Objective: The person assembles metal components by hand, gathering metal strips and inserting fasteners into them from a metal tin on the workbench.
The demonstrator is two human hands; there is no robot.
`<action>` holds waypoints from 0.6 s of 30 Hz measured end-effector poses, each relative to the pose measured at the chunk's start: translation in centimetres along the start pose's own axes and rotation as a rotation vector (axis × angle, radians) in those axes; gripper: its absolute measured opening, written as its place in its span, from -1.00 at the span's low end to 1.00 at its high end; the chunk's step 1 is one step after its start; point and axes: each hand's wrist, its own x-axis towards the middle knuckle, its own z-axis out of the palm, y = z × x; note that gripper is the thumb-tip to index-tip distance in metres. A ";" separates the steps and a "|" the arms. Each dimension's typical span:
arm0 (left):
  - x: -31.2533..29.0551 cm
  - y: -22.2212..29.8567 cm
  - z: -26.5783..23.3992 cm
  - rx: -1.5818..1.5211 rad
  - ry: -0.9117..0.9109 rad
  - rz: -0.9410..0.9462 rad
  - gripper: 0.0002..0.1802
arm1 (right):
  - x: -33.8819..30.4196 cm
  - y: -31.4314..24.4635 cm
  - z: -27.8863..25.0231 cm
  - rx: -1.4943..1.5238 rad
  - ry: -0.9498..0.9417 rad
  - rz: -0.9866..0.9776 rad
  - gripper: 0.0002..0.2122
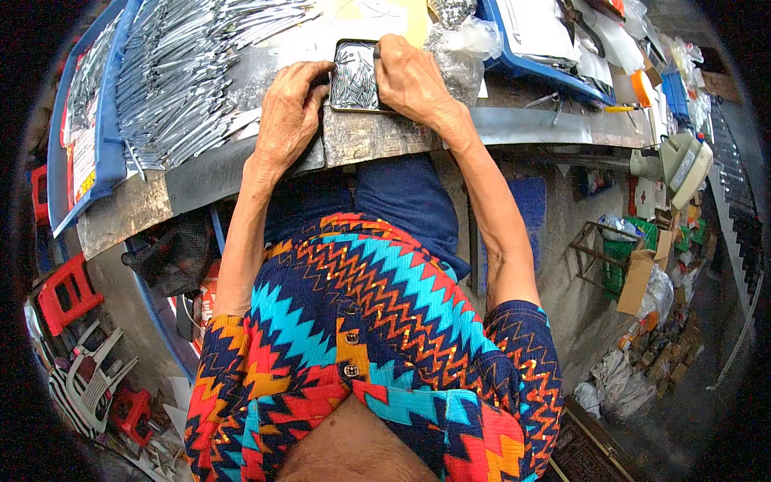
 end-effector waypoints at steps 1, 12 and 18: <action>0.0 0.0 0.0 -0.010 0.001 -0.002 -0.71 | -0.1 0.1 -0.2 0.071 0.053 -0.010 -0.89; 0.0 -0.2 0.1 -0.012 0.002 0.007 -0.70 | -7.0 1.2 -11.4 0.621 -0.579 0.223 -0.85; 0.2 -0.1 0.1 0.008 -0.007 0.020 -0.70 | -9.0 1.7 -11.3 0.780 -0.479 0.443 -0.83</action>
